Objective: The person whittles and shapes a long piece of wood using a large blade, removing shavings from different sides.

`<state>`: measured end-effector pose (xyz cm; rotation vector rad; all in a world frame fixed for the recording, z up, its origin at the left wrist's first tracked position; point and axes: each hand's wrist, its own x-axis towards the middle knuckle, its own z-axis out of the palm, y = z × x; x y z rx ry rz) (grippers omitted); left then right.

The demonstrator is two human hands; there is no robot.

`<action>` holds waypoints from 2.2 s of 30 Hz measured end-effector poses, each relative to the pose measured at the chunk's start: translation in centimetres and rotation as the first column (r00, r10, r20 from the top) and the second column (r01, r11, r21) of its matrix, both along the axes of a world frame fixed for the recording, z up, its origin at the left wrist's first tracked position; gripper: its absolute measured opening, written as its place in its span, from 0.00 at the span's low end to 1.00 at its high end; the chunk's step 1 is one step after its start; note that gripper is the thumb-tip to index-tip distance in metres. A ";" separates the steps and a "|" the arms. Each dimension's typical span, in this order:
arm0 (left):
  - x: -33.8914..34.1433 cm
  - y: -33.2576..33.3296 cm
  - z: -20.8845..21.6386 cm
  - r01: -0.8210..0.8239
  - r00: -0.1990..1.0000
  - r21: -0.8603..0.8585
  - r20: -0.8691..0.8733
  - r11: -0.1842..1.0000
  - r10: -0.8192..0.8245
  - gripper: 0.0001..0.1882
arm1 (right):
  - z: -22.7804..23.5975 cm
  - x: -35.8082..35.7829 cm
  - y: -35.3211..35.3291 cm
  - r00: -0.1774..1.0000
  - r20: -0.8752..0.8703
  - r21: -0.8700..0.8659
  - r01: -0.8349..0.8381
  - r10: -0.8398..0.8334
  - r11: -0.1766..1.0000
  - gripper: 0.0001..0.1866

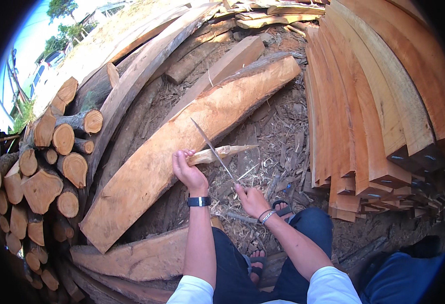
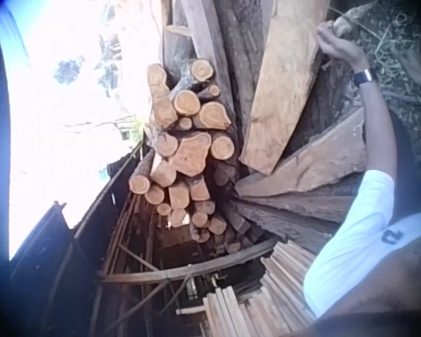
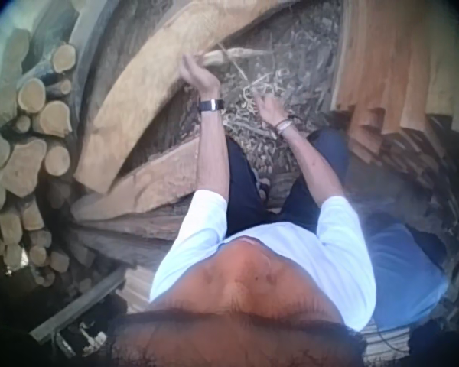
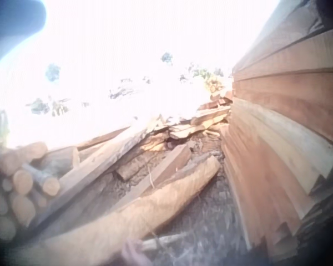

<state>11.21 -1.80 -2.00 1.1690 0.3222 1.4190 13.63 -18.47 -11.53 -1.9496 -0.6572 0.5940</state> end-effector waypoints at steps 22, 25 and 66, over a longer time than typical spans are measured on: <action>-0.3 2.0 -0.9 0.310 0.938 0.048 0.148 0.949 -0.314 0.20 | 0.9 0.9 0.5 0.999 0.041 -0.096 0.001 0.003 0.995 0.37; -0.1 2.0 -1.1 0.328 0.927 0.089 0.159 0.940 -0.339 0.20 | 0.4 1.1 0.6 0.996 0.076 -0.122 0.048 -0.039 0.991 0.36; -0.3 0.0 -0.5 0.304 0.945 0.224 0.053 0.926 -0.323 0.21 | 0.3 0.9 1.1 0.998 0.024 -0.078 0.066 -0.065 0.995 0.34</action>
